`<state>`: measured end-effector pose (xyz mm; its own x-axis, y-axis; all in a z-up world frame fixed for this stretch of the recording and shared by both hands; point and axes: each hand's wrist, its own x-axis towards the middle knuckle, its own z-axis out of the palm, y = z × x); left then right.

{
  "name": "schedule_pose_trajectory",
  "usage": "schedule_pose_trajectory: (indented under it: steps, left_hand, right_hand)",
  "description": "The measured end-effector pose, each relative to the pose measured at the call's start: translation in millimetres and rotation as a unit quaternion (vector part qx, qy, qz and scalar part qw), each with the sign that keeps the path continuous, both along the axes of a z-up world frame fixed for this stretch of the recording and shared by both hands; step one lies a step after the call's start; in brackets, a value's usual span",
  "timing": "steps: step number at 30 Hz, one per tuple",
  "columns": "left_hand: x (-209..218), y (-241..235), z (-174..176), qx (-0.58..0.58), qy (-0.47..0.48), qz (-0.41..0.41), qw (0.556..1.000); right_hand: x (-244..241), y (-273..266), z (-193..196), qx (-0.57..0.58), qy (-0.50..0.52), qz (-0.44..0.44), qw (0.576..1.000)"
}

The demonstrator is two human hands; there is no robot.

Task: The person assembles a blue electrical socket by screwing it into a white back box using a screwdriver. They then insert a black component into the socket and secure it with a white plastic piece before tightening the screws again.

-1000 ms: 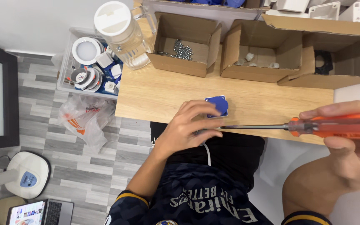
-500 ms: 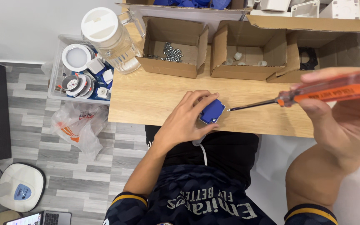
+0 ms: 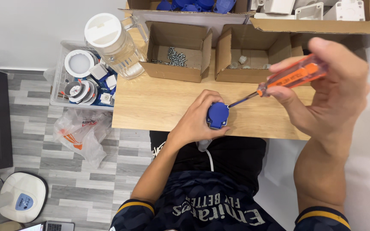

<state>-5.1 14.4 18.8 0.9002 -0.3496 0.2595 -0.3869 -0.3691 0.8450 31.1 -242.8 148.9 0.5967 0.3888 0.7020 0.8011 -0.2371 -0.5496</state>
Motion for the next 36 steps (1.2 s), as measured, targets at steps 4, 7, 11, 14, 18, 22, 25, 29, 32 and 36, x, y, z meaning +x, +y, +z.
schedule_pose_trajectory:
  steps: [4, 7, 11, 14, 18, 22, 25, 29, 32, 36]
  left_hand:
    - [4.5, -4.9, -4.1, -0.054, 0.063, -0.019, 0.996]
    - [5.5, -5.3, -5.6, -0.063, 0.08, -0.024, 0.995]
    - [6.3, -3.9, -13.3, -0.038, 0.044, -0.034, 0.998]
    - [5.7, -4.3, -14.8, -0.03, 0.031, -0.028, 0.999]
    - [5.1, -5.2, -18.0, -0.011, 0.041, -0.021, 0.999]
    - [4.8, -5.5, -16.6, -0.012, 0.032, -0.022, 0.999]
    - [4.9, -5.9, -18.1, -0.011, 0.028, -0.021, 0.999]
    - [4.8, -5.2, -18.6, -0.005, 0.028, -0.02, 0.999]
    - [4.4, -5.2, -18.5, -0.004, 0.029, -0.02, 0.999]
    - [4.2, -4.9, -19.0, -0.001, 0.034, -0.013, 0.999]
  right_hand:
    - [2.0, -0.1, 10.8, -0.031, 0.033, 0.026, 0.999]
    - [1.8, -4.8, 27.7, -0.057, 0.087, 0.083, 0.991]
    - [4.6, -5.3, 40.0, -0.068, 0.095, 0.094, 0.989]
    - [13.3, 0.6, 39.3, -0.082, 0.048, 0.066, 0.993]
    - [17.5, 12.8, 31.5, -0.105, 0.01, -0.003, 0.994]
    - [16.5, 32.7, 24.6, -0.083, 0.001, -0.033, 0.996]
    - [16.0, 38.5, 20.6, -0.073, -0.016, -0.074, 0.994]
    - [13.7, 39.6, 22.5, -0.082, -0.035, -0.085, 0.992]
    - [19.1, 29.2, 31.3, -0.132, -0.038, -0.056, 0.989]
    - [19.6, 15.1, 60.5, -0.174, 0.116, 0.081, 0.975]
